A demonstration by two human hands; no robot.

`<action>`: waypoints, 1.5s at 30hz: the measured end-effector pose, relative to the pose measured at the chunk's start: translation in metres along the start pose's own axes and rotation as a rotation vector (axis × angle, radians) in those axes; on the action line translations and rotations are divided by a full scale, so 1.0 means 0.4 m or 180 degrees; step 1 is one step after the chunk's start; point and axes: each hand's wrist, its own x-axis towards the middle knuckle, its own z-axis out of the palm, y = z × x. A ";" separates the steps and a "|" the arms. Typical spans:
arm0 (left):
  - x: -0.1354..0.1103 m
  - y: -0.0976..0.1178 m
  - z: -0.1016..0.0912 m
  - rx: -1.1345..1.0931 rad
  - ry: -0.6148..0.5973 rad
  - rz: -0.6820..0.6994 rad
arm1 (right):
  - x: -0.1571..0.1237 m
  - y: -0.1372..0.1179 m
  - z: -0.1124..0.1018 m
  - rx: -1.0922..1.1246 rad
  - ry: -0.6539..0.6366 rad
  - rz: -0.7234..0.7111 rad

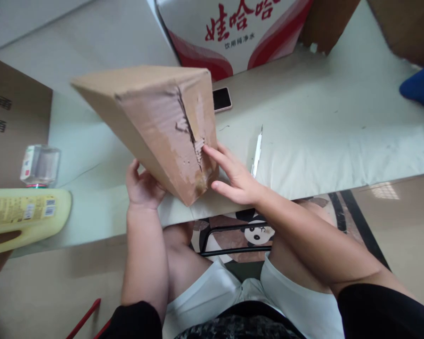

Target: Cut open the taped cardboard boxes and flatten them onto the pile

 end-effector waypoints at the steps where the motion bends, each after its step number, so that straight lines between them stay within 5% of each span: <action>1: -0.002 -0.002 0.000 0.0066 -0.0180 -0.0120 | -0.001 -0.001 -0.002 -0.0001 0.0008 -0.0047; 4: -0.009 -0.009 0.002 0.0255 -0.0613 -0.0328 | -0.001 -0.005 -0.002 0.0094 0.0159 -0.0060; 11: -0.038 -0.015 -0.002 0.1168 -0.1696 -0.1100 | -0.004 0.004 -0.010 0.0519 0.0956 0.0712; 14: -0.025 -0.017 -0.004 0.1651 -0.1028 -0.0321 | -0.001 0.006 -0.020 0.0696 0.0940 0.0593; 18: 0.019 -0.024 -0.009 0.1605 0.0613 0.1801 | 0.004 -0.006 -0.012 0.0325 0.0233 0.0366; 20: 0.032 -0.025 -0.013 0.1604 0.0658 0.2484 | 0.006 -0.012 0.001 0.0123 -0.0111 0.0298; 23: 0.027 -0.020 -0.017 0.1719 0.0068 0.3105 | 0.009 -0.018 0.021 0.0065 -0.0282 0.0273; 25: 0.017 -0.017 -0.016 0.1713 -0.0181 0.3338 | 0.013 -0.020 0.028 0.0030 -0.0284 0.0253; 29: 0.005 -0.022 -0.009 0.2043 0.0211 0.3332 | 0.021 -0.021 0.005 -0.0622 0.0175 0.0279; 34: -0.002 -0.026 0.005 0.2290 0.0533 0.3232 | 0.004 0.010 -0.081 -0.2053 0.1153 0.1394; 40: -0.034 -0.022 0.056 0.2540 0.0922 0.3321 | -0.034 0.059 -0.134 -0.2630 0.0475 0.2016; 45: -0.069 -0.046 0.111 0.2588 0.0985 0.3819 | -0.007 0.032 -0.114 -0.2126 0.0469 0.2202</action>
